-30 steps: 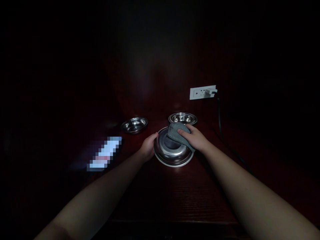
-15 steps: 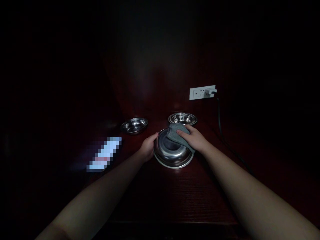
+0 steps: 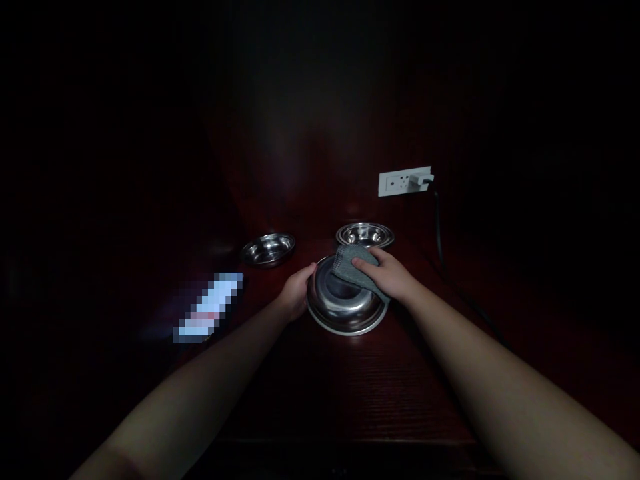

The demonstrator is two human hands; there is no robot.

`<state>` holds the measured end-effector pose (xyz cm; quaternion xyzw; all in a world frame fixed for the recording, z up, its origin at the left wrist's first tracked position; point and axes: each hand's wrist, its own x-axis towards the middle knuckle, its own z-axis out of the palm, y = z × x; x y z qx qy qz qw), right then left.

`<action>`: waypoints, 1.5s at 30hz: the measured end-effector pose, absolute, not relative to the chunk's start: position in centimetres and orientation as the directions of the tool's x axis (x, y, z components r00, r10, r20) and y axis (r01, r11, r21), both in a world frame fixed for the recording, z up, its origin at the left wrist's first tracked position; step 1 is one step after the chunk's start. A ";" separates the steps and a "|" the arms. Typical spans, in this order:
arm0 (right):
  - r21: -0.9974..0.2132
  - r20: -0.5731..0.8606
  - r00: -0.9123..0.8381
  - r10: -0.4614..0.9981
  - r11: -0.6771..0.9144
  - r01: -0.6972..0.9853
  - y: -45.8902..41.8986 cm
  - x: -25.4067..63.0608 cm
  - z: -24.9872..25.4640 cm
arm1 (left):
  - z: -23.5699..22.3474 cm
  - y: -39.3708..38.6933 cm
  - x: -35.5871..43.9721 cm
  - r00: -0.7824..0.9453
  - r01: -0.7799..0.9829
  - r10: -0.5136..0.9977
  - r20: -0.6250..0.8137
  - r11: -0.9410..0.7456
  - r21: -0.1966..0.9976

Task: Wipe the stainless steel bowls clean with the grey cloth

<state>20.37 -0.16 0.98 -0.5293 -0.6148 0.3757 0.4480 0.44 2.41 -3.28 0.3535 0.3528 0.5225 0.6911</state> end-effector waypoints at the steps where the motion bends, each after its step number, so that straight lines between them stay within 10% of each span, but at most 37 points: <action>1: -0.938 0.153 -0.044 0.987 0.160 0.309 -0.1 20.4 0.9 | -3.3 2.4 0.4 0.204 -0.472 0.972 -0.119 0.204 0.858; 45: -0.899 0.186 -0.108 0.977 0.213 0.383 0.0 20.5 0.7 | -2.7 1.9 0.4 0.174 -0.414 0.981 -0.088 0.154 0.897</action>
